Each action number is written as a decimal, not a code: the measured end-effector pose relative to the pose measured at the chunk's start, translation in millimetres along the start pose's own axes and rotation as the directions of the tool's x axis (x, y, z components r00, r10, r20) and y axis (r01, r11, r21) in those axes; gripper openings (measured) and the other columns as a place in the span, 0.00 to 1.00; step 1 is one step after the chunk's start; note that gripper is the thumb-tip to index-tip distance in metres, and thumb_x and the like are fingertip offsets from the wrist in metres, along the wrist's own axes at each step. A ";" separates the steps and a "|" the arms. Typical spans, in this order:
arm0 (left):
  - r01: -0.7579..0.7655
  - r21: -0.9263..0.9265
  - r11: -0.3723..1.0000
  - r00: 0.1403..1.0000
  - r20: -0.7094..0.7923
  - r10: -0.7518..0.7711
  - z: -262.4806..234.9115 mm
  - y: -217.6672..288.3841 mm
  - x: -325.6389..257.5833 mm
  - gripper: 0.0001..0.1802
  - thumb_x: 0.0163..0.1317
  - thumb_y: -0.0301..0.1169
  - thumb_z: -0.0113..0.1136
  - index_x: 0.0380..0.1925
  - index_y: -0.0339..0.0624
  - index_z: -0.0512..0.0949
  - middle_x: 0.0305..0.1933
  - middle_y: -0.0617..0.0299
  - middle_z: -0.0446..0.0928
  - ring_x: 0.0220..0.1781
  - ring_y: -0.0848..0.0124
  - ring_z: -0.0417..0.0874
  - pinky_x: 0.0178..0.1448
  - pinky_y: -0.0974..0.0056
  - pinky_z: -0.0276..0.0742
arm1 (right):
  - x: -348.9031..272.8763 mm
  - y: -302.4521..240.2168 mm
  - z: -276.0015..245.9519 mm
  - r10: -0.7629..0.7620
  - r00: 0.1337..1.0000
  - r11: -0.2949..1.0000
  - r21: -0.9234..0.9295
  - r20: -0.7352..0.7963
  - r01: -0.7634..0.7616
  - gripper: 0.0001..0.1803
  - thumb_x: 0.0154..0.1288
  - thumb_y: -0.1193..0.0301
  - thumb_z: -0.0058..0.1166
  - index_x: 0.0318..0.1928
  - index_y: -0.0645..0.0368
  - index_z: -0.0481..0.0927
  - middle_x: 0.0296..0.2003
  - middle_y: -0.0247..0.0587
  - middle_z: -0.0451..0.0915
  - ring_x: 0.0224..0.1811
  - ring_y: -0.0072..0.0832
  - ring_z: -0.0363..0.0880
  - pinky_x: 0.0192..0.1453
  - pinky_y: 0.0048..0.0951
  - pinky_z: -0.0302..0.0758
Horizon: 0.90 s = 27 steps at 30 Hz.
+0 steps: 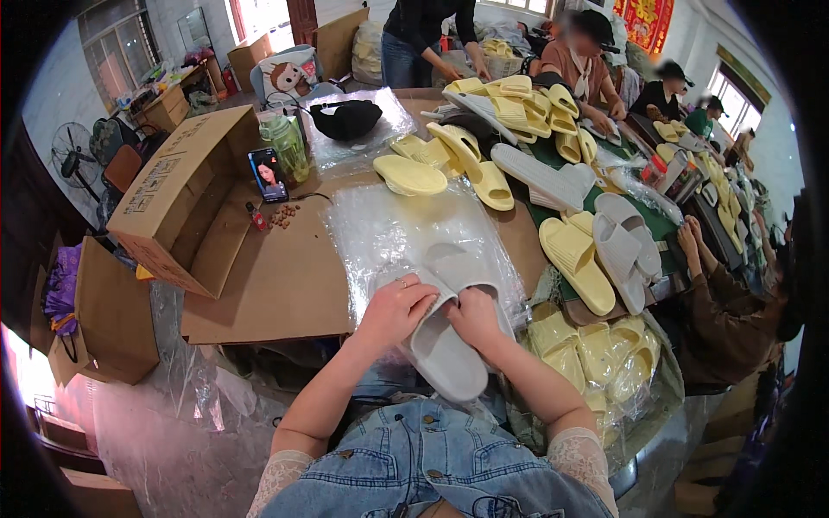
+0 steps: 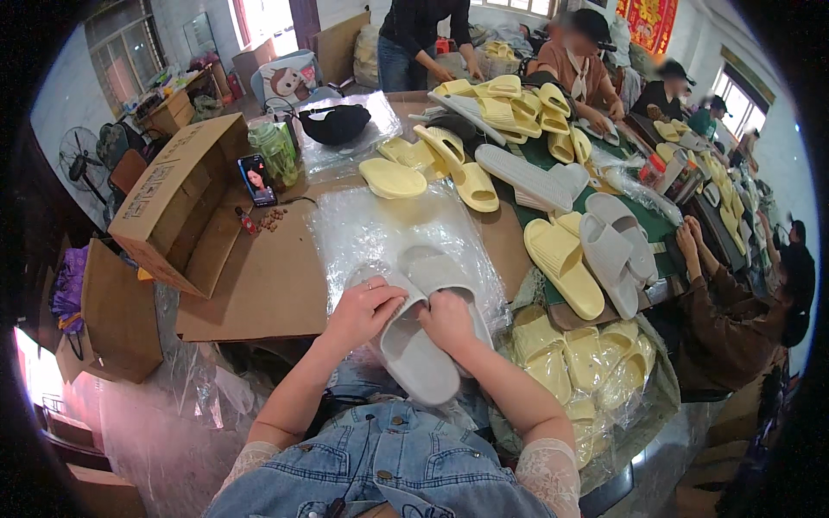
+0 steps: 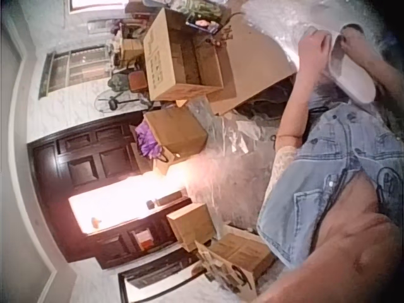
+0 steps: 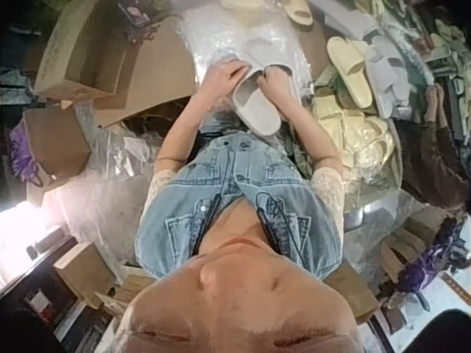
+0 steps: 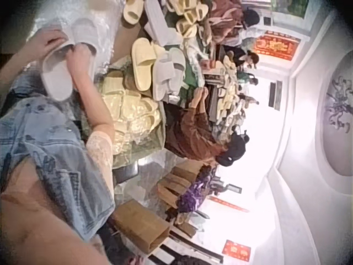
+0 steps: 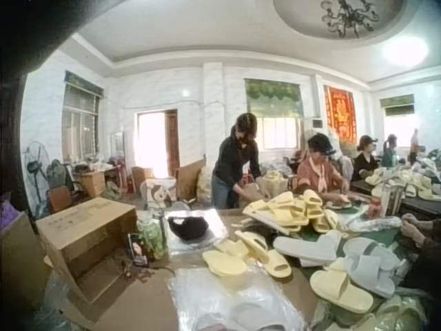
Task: The person wraps pairs of yellow and white plastic slippers in clear plastic bags. They pick up a pair, place it on a sheet of plastic, fold the plastic around the slippers, and set the wrapped package aside. The process is repeated for multiple pairs throughout the clip.
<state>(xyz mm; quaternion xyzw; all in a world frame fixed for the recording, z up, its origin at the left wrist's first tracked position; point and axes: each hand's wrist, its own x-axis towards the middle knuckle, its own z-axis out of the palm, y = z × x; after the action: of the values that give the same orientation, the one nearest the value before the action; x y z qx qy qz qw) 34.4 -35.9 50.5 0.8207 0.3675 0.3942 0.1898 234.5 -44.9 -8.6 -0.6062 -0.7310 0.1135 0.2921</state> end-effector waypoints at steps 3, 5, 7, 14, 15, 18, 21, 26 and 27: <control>-0.019 0.002 1.000 0.999 -0.032 0.019 5.1 4.4 -4.0 0.06 0.63 0.26 0.65 0.40 0.42 0.86 0.34 0.56 0.80 0.36 0.56 0.84 0.40 0.57 0.79 | -2.1 -19.6 0.3 0.002 0.999 1.000 0.004 0.046 -0.003 0.17 0.60 0.64 0.61 0.25 0.68 0.82 0.28 0.62 0.82 0.34 0.58 0.83 0.43 0.53 0.79; -0.029 -0.013 0.999 0.999 -0.017 0.029 -0.2 11.2 -1.7 0.07 0.63 0.25 0.64 0.40 0.42 0.86 0.34 0.56 0.80 0.36 0.56 0.84 0.39 0.57 0.79 | 0.9 -12.2 10.9 -0.022 0.999 0.999 -0.033 0.028 0.023 0.17 0.60 0.62 0.61 0.26 0.67 0.81 0.28 0.61 0.82 0.34 0.57 0.84 0.42 0.53 0.79; -0.026 -0.017 1.000 1.000 0.011 0.026 -5.5 19.8 -1.8 0.07 0.63 0.25 0.65 0.41 0.42 0.86 0.34 0.55 0.80 0.36 0.56 0.84 0.40 0.57 0.79 | 10.0 -2.1 15.3 -0.035 0.999 0.995 -0.095 0.000 0.035 0.18 0.61 0.61 0.61 0.26 0.66 0.81 0.28 0.61 0.82 0.34 0.56 0.84 0.41 0.53 0.79; -0.119 -0.120 0.986 0.993 0.001 0.120 12.9 28.9 -11.0 0.08 0.62 0.26 0.66 0.42 0.41 0.85 0.37 0.54 0.81 0.38 0.55 0.84 0.41 0.58 0.81 | 18.7 -19.0 22.9 0.004 0.996 0.995 -0.104 0.093 0.005 0.20 0.64 0.57 0.57 0.30 0.64 0.81 0.31 0.60 0.83 0.36 0.55 0.85 0.41 0.50 0.80; -0.131 -0.171 0.977 0.990 0.026 0.137 14.5 30.0 -13.3 0.08 0.63 0.25 0.66 0.42 0.41 0.85 0.38 0.54 0.82 0.38 0.55 0.85 0.41 0.58 0.81 | 23.1 -21.6 23.7 0.022 0.991 0.994 -0.110 0.129 -0.008 0.20 0.64 0.56 0.57 0.31 0.64 0.81 0.31 0.60 0.83 0.36 0.55 0.85 0.42 0.51 0.80; -0.135 -0.308 0.942 0.979 0.104 0.175 10.9 36.5 -16.1 0.09 0.63 0.25 0.66 0.43 0.41 0.86 0.38 0.55 0.83 0.37 0.57 0.85 0.41 0.59 0.80 | 31.7 -24.8 18.2 0.053 0.998 0.995 -0.091 0.018 -0.051 0.20 0.66 0.58 0.56 0.30 0.66 0.81 0.30 0.60 0.82 0.36 0.56 0.85 0.41 0.52 0.80; -0.074 -0.425 0.902 0.965 0.199 0.173 -6.9 53.5 -19.2 0.09 0.63 0.24 0.66 0.44 0.41 0.87 0.35 0.57 0.82 0.34 0.60 0.83 0.39 0.61 0.78 | 40.7 -16.9 13.2 0.118 0.990 0.987 -0.097 -0.076 -0.125 0.21 0.67 0.59 0.56 0.29 0.67 0.82 0.31 0.62 0.83 0.36 0.57 0.85 0.42 0.51 0.80; -0.046 -0.379 0.924 0.962 0.232 0.143 -16.7 55.9 -24.8 0.10 0.63 0.24 0.66 0.44 0.42 0.87 0.32 0.56 0.80 0.31 0.61 0.82 0.36 0.61 0.77 | 58.1 -11.3 12.8 0.194 0.973 0.974 -0.092 -0.128 -0.206 0.22 0.68 0.58 0.55 0.31 0.68 0.83 0.32 0.63 0.83 0.38 0.57 0.85 0.46 0.52 0.80; -0.068 -0.344 0.937 0.965 0.215 0.149 -16.5 57.1 -23.6 0.10 0.63 0.23 0.66 0.44 0.42 0.87 0.32 0.56 0.80 0.31 0.60 0.82 0.36 0.61 0.77 | 64.7 -7.7 18.6 0.191 0.972 0.975 -0.088 -0.139 -0.204 0.22 0.68 0.57 0.55 0.31 0.67 0.83 0.32 0.62 0.84 0.38 0.57 0.85 0.46 0.52 0.80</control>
<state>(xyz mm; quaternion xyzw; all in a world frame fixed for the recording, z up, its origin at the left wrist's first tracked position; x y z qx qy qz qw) 37.4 -90.9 83.1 0.8371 0.2240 0.3593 0.3465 211.5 18.4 -0.8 -0.6960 -0.6514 0.0649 0.2950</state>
